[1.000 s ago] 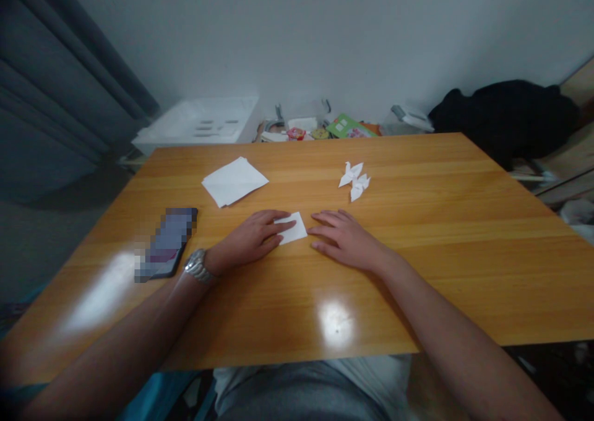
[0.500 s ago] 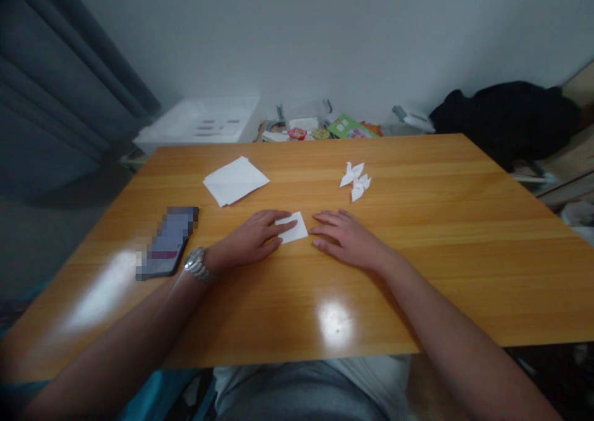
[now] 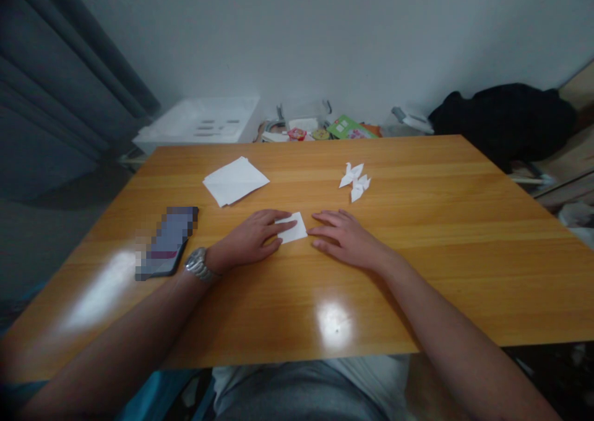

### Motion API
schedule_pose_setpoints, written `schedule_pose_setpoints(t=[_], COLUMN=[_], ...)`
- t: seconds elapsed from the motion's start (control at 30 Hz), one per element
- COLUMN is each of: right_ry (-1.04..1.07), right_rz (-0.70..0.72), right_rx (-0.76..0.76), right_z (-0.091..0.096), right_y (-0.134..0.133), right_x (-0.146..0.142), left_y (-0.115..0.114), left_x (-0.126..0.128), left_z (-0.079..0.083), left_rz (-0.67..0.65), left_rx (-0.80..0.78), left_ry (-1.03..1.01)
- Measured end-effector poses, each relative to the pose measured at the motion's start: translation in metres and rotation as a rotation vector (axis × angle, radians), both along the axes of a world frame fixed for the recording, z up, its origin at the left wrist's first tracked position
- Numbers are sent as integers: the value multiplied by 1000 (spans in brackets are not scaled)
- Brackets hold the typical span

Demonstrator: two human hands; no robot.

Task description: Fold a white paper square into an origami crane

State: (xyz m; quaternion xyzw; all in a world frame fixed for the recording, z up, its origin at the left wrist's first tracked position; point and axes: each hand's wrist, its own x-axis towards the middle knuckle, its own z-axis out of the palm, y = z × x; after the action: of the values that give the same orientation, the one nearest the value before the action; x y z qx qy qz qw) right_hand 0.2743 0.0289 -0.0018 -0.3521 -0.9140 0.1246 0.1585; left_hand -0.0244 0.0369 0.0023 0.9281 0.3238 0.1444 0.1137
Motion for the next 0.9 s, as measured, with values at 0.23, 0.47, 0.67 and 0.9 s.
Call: schedule_pose_setpoints(t=[0.23,0.47,0.67,0.9], right_ry=[-5,29,31,1], right_rz=[1,-5,5,3], right_rx=[-10,-13,-1,3], right_z=[1,2,1,0], right_y=[0,0,0,-1], right_x=[-1,-1,-2,-2], left_y=[-1,-1,-1,-2], left_x=[2,4,4,5], left_z=[-1,-2,-2,-2], left_rz=[34,60,63,71], left_rx=[1,8,22,40], left_ry=[4,-1,-23,-24])
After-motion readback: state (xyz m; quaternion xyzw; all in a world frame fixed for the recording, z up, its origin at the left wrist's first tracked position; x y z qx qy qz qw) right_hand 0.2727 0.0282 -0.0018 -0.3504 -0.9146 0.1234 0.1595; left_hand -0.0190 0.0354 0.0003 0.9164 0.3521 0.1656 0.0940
